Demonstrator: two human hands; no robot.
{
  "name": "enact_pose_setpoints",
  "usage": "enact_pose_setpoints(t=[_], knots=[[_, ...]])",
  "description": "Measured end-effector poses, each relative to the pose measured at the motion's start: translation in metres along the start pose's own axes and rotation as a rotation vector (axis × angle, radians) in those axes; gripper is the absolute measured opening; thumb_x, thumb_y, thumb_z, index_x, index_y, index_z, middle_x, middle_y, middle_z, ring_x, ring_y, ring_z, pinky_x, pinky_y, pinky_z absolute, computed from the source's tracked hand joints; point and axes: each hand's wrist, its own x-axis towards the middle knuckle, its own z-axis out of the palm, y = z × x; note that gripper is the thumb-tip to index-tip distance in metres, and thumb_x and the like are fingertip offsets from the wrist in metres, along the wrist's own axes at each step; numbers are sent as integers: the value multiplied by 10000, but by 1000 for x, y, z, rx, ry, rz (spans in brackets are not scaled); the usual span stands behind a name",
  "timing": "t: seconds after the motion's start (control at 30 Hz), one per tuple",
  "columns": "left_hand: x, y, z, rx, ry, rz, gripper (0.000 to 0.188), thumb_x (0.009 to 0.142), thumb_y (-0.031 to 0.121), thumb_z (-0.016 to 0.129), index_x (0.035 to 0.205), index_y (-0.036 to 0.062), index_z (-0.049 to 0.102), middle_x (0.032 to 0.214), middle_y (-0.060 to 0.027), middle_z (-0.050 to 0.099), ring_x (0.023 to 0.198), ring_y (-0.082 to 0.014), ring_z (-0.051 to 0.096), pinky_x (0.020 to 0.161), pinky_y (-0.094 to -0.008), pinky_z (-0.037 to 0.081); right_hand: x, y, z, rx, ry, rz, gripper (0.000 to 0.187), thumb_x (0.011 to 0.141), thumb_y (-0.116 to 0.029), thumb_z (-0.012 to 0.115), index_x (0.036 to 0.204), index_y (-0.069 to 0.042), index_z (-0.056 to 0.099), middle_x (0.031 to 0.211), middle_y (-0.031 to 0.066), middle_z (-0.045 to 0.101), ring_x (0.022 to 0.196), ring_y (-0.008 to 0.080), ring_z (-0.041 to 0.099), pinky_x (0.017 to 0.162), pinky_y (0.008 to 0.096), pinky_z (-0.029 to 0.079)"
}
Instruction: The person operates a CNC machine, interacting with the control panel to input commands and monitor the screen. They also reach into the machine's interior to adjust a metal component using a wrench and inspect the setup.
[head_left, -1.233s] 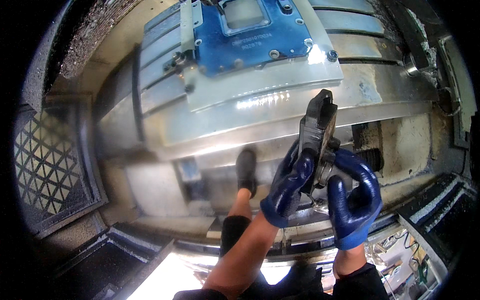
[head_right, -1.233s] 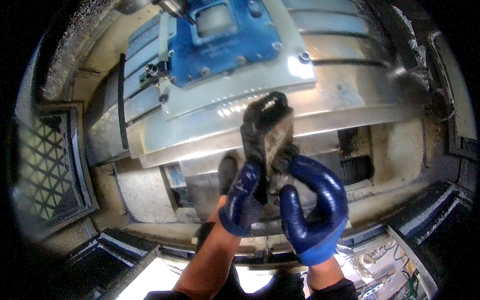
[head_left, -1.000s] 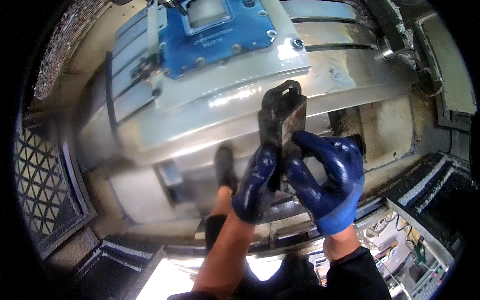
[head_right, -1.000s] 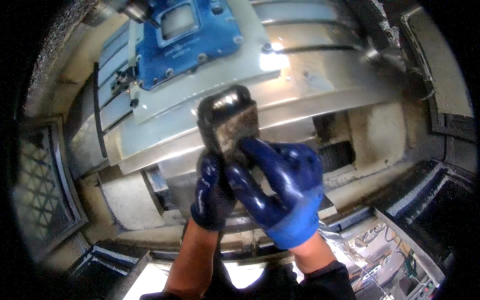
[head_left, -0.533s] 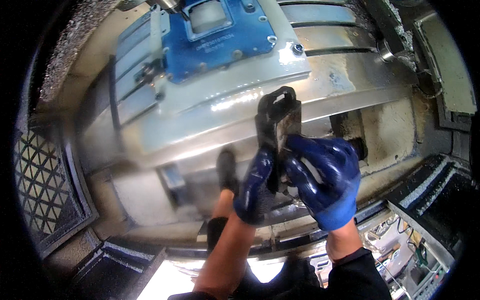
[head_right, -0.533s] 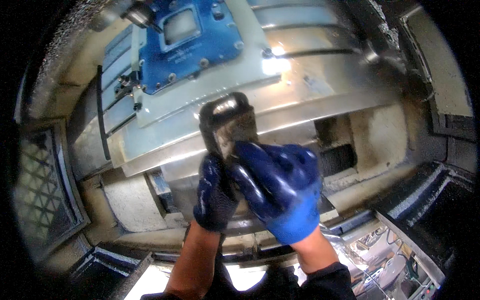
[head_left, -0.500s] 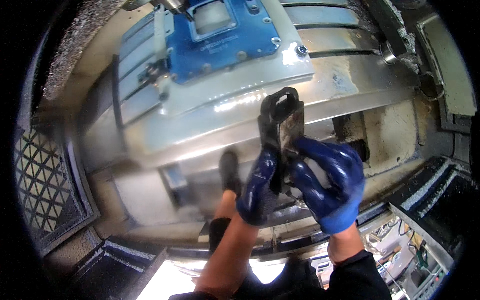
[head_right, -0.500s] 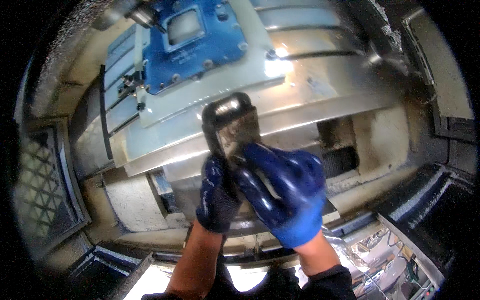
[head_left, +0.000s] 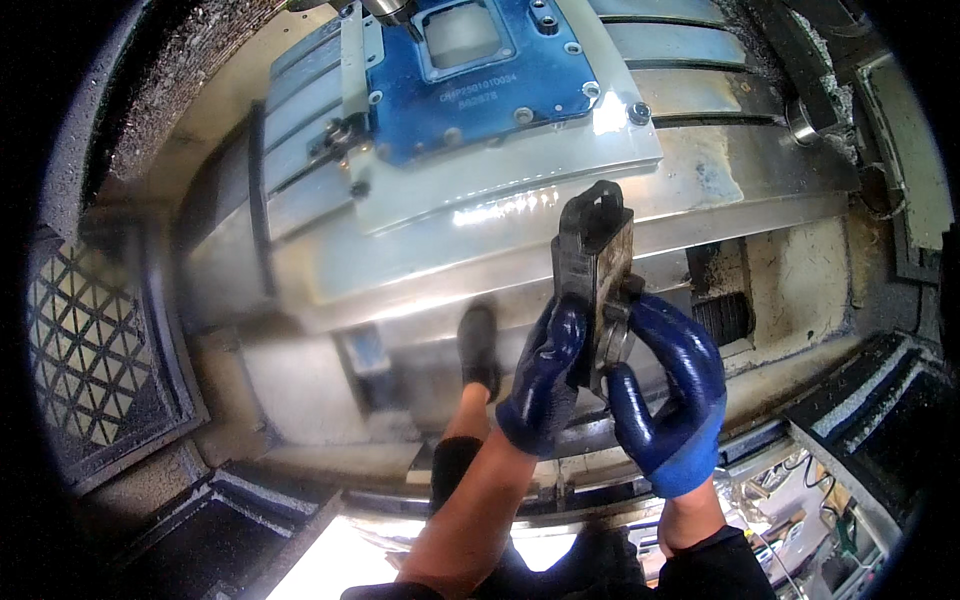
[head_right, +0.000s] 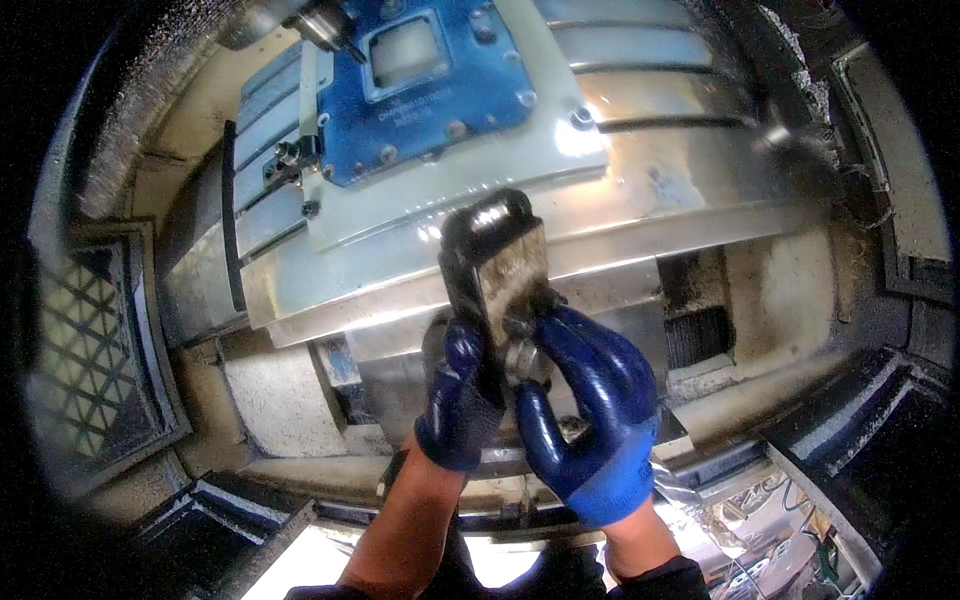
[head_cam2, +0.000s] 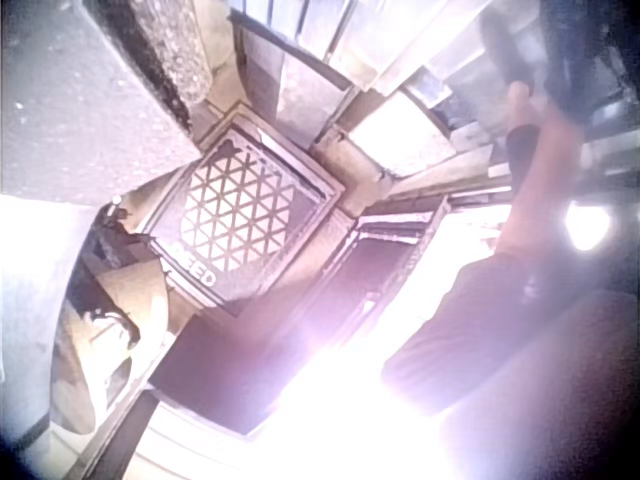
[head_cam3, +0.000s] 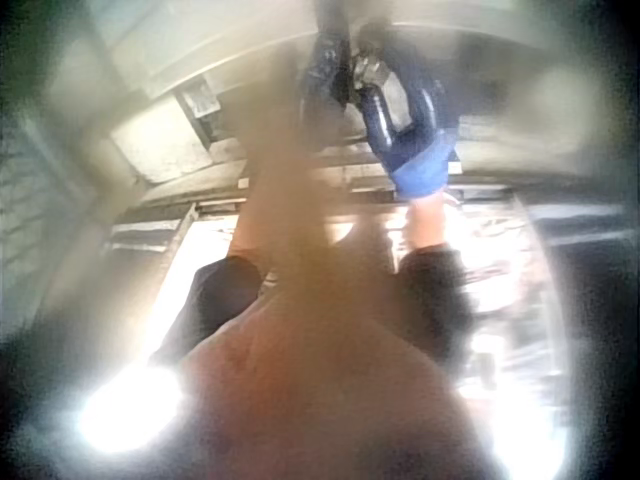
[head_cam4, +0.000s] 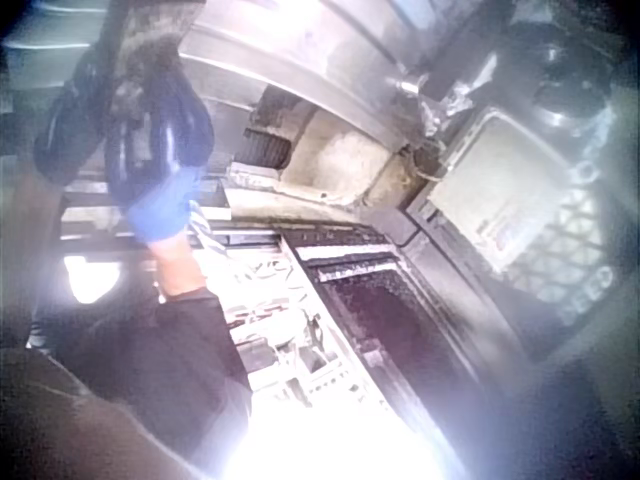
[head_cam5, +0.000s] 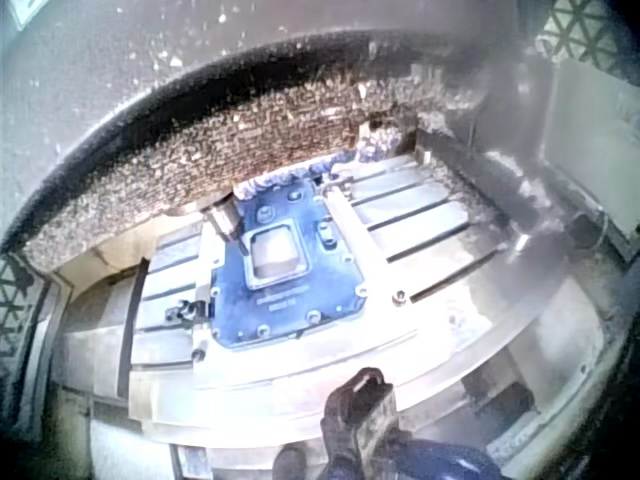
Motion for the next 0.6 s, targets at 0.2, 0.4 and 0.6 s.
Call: enact_pose_setpoints(t=[0.2,0.4,0.6], knots=[[0,4,-3,-41,-35,-18,700,1024,460,573,1539,24,384,1445,-134,542,1264,-203,571,1025,-341,495,2,-5,0,57,-11,27,494,822,12,713,1307,2,621,1299,191,651,1233,316,612,1075,414,449],[1,7,-2,23,-101,21,730,1010,480,588,1540,25,377,1442,-141,539,1285,-213,552,1041,-354,488,3,-6,1,138,-2,50,485,801,29,703,1279,5,630,1287,187,652,1237,323,608,1080,421,444],[-1,9,-2,17,-59,-3,750,1013,483,585,1558,28,344,1461,-151,524,1286,-221,556,1061,-361,479,5,-6,3,95,40,30,484,801,-18,741,1275,-8,644,1273,205,660,1196,362,631,1026,451,495]])
